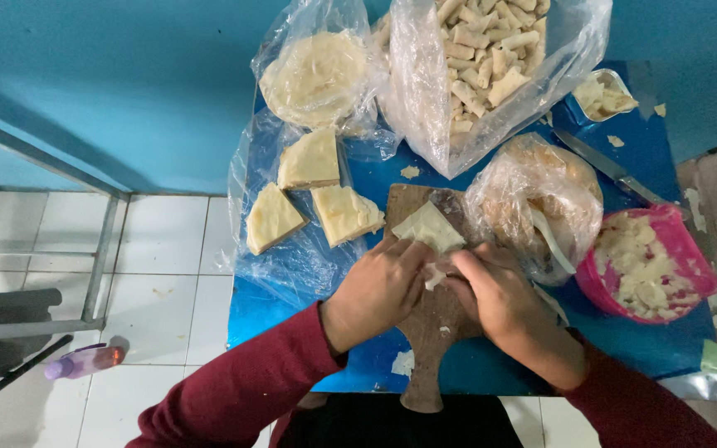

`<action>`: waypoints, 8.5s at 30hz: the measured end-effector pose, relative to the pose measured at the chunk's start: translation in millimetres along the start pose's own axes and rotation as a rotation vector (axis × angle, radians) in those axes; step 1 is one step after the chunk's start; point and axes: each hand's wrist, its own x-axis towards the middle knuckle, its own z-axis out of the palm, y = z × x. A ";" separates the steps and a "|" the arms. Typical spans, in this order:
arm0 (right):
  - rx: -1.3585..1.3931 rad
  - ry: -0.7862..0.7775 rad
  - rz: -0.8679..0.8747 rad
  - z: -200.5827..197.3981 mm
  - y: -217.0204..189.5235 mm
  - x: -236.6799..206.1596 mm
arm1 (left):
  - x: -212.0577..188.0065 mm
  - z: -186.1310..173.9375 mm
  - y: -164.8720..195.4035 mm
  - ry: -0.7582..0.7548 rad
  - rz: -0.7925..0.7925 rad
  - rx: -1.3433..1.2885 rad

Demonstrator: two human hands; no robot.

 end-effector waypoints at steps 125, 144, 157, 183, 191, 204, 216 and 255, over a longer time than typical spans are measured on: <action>-0.469 0.677 -0.263 -81.4 10.9 104.2 | 1.5 13.5 -1.7 0.160 -0.137 0.203; -0.273 0.230 0.305 -72.6 57.0 -22.4 | 1.8 15.4 9.0 0.175 -0.148 0.153; -0.179 0.326 0.186 -60.9 84.6 -9.1 | 2.3 13.4 7.3 0.221 -0.126 0.015; 0.104 0.446 0.524 -71.5 96.4 -44.6 | 1.0 4.5 -0.6 0.138 -0.260 -0.159; 0.522 0.495 0.612 -73.1 74.1 -51.6 | 2.1 9.7 -1.6 0.224 -0.174 -0.104; 0.154 0.290 0.194 -4.5 8.1 -26.0 | 1.5 -1.6 3.9 0.150 -0.234 -0.143; 0.160 0.329 0.185 6.7 14.7 -32.5 | 1.2 -0.8 5.6 0.142 -0.265 -0.181; 0.364 0.091 0.251 9.2 2.8 2.7 | 4.8 3.2 7.7 0.147 -0.158 -0.220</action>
